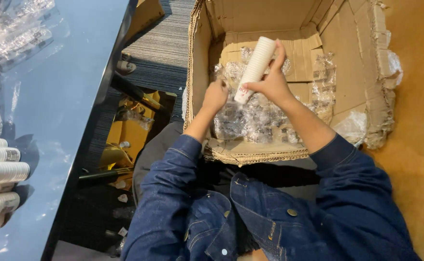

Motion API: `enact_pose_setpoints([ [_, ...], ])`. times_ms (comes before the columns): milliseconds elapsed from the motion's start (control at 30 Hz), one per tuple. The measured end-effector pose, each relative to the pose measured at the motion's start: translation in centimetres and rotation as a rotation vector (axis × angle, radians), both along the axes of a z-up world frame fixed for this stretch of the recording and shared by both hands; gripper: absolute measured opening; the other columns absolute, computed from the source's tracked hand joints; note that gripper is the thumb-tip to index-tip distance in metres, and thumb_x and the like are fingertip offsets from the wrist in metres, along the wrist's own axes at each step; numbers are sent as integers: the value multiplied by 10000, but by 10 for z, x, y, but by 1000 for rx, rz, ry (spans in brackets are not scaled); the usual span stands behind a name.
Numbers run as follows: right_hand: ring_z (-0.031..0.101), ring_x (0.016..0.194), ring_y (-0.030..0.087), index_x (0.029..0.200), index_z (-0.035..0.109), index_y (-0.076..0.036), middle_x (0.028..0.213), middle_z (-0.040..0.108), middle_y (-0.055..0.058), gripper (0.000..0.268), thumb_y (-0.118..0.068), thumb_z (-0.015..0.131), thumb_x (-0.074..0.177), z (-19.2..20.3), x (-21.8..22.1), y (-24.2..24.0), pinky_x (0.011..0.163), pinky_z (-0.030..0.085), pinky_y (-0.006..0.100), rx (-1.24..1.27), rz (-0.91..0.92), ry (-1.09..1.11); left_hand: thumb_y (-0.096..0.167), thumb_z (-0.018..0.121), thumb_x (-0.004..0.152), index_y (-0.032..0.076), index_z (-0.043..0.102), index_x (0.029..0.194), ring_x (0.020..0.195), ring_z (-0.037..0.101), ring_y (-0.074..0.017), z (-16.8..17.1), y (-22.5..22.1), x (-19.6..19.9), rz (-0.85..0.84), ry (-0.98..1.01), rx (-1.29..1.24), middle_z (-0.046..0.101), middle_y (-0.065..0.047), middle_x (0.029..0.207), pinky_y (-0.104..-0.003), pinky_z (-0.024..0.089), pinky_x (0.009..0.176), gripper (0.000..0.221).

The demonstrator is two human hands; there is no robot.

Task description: Sorting and stacking small paper cups from a large box onto a table.

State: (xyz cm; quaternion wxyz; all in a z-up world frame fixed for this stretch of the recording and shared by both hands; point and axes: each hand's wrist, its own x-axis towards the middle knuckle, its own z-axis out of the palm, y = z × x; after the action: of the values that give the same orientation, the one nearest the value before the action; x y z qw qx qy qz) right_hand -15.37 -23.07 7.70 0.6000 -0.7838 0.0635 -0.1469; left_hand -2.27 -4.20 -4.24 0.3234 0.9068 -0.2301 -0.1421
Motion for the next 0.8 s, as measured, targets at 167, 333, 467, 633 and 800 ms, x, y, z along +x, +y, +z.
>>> enact_pose_setpoints([
  [167, 686, 1210, 353, 1587, -144, -292, 1488, 482, 255, 1327, 23, 882, 807, -14, 13, -6, 837, 662, 461, 321, -39, -40, 380, 641, 710, 140, 573, 1185, 1092, 669, -407, -34, 18, -28, -158, -664, 326, 679, -197, 1186, -561, 505, 895, 536],
  [333, 687, 1188, 342, 1573, -119, -334, 1507, 459, 223, 1304, 51, 865, 809, -31, 15, -5, 720, 660, 451, 347, -30, -30, 156, 631, 931, 139, 704, 1136, 1036, 712, -339, -4, 31, -1, -302, -346, 528, 738, -152, 1097, -495, 545, 896, 218],
  [467, 693, 1175, 349, 1582, -112, -384, 1508, 464, 231, 1284, 61, 834, 836, -19, 16, -21, 733, 674, 452, 529, -171, -148, 175, 715, 911, 75, 773, 949, 798, 719, -232, 47, 32, 1, -17, -55, -184, 751, -99, 891, -400, 580, 711, 122],
  [633, 634, 1230, 364, 1558, -86, -427, 1515, 414, 204, 1274, 97, 818, 829, 2, 15, -51, 858, 634, 515, 823, -403, -407, 140, 727, 933, 19, 718, 971, 680, 657, -92, 63, 39, 0, 50, 285, -696, 685, -37, 811, -276, 579, 536, 126],
  [800, 486, 1386, 355, 1585, -10, -445, 1566, 355, 182, 1288, 161, 828, 818, -30, 28, -72, 1175, 522, 566, 924, -315, -488, 141, 729, 966, 22, 721, 1034, 700, 603, -63, 53, 40, 0, -171, 289, -686, 680, -12, 837, -248, 528, 544, 137],
])
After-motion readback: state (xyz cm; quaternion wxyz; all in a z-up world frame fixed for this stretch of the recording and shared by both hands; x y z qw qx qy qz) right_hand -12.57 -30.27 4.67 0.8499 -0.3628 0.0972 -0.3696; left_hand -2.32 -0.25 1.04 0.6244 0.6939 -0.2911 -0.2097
